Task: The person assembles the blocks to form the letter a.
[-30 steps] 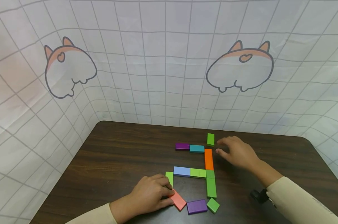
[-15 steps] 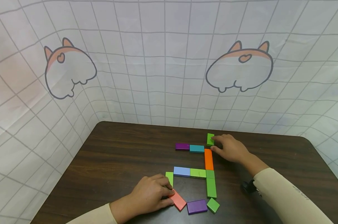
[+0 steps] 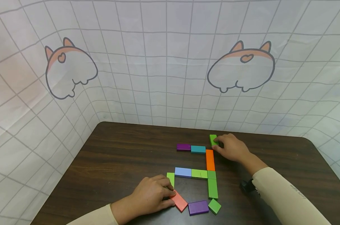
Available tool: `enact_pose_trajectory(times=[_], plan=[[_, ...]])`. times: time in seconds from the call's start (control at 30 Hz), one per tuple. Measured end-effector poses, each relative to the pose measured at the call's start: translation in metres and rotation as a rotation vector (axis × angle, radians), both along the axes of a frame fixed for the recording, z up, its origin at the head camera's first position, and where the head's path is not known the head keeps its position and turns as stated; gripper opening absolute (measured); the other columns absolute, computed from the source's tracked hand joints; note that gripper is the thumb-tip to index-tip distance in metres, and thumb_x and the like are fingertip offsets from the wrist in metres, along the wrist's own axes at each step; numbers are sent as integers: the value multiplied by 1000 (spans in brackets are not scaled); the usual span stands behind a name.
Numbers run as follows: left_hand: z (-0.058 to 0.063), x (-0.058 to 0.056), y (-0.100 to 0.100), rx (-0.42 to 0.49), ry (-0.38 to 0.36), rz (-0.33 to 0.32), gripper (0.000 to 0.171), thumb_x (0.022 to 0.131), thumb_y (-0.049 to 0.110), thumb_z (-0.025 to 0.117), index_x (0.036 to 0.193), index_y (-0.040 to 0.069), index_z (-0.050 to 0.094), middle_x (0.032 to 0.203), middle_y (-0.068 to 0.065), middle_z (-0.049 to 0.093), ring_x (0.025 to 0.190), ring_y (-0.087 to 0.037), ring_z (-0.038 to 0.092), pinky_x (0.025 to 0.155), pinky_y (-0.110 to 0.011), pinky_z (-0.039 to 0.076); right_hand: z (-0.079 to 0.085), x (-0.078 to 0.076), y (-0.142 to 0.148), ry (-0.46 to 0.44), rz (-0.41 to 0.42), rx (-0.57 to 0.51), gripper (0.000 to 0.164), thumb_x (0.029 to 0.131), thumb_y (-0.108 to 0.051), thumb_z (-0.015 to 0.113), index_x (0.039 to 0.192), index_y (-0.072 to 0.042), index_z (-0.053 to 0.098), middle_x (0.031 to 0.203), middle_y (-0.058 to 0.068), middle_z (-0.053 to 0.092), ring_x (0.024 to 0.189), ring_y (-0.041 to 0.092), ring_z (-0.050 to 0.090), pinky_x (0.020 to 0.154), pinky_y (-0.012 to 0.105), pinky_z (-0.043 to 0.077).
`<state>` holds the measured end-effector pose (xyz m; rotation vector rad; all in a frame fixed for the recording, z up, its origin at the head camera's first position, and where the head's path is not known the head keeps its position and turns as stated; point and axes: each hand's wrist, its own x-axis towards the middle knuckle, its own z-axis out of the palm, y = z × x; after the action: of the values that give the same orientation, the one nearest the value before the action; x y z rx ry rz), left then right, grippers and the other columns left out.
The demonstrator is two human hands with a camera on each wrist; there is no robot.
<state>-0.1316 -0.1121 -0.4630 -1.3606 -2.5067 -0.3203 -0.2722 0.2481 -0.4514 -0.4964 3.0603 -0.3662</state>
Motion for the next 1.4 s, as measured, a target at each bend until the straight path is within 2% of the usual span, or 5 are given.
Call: enact_pose_trajectory(times=[0.3, 0.57, 0.73, 1.1, 1.4], plan=[[1, 0, 0, -6, -14, 4, 22, 89, 46, 79, 102, 29, 84, 100, 14, 68, 97, -6, 62, 63, -23, 52, 1, 1, 5, -2, -48, 4, 46, 94, -45, 72, 124, -10, 71, 125, 14, 68, 117, 37, 56, 82, 60, 53], [1, 0, 0, -12, -19, 2, 22, 89, 46, 78, 102, 29, 84, 100, 15, 67, 97, -6, 62, 64, -22, 52, 6, 1, 11, -11, -60, -7, 33, 94, -28, 73, 120, -8, 72, 119, 14, 69, 100, 30, 60, 73, 51, 55], [0, 0, 1, -12, -9, 8, 22, 88, 47, 79, 101, 30, 84, 99, 15, 67, 97, -6, 62, 62, -23, 52, 10, 2, 14, -32, -83, -12, 35, 92, -21, 72, 123, -5, 69, 120, 18, 68, 94, 28, 60, 65, 47, 53], [1, 1, 0, -13, -18, 8, 21, 89, 46, 79, 102, 30, 83, 100, 16, 67, 97, -5, 62, 61, -21, 50, 10, 2, 24, -75, -145, 27, 48, 92, -30, 71, 127, 2, 64, 104, 13, 68, 77, 23, 55, 57, 36, 45], [1, 1, -1, -27, -27, 8, 22, 90, 47, 77, 103, 30, 83, 100, 15, 67, 95, -5, 61, 61, -20, 50, 10, 6, 29, -96, -138, 25, 47, 89, -32, 69, 121, 3, 65, 90, 7, 63, 72, 22, 53, 54, 34, 41]])
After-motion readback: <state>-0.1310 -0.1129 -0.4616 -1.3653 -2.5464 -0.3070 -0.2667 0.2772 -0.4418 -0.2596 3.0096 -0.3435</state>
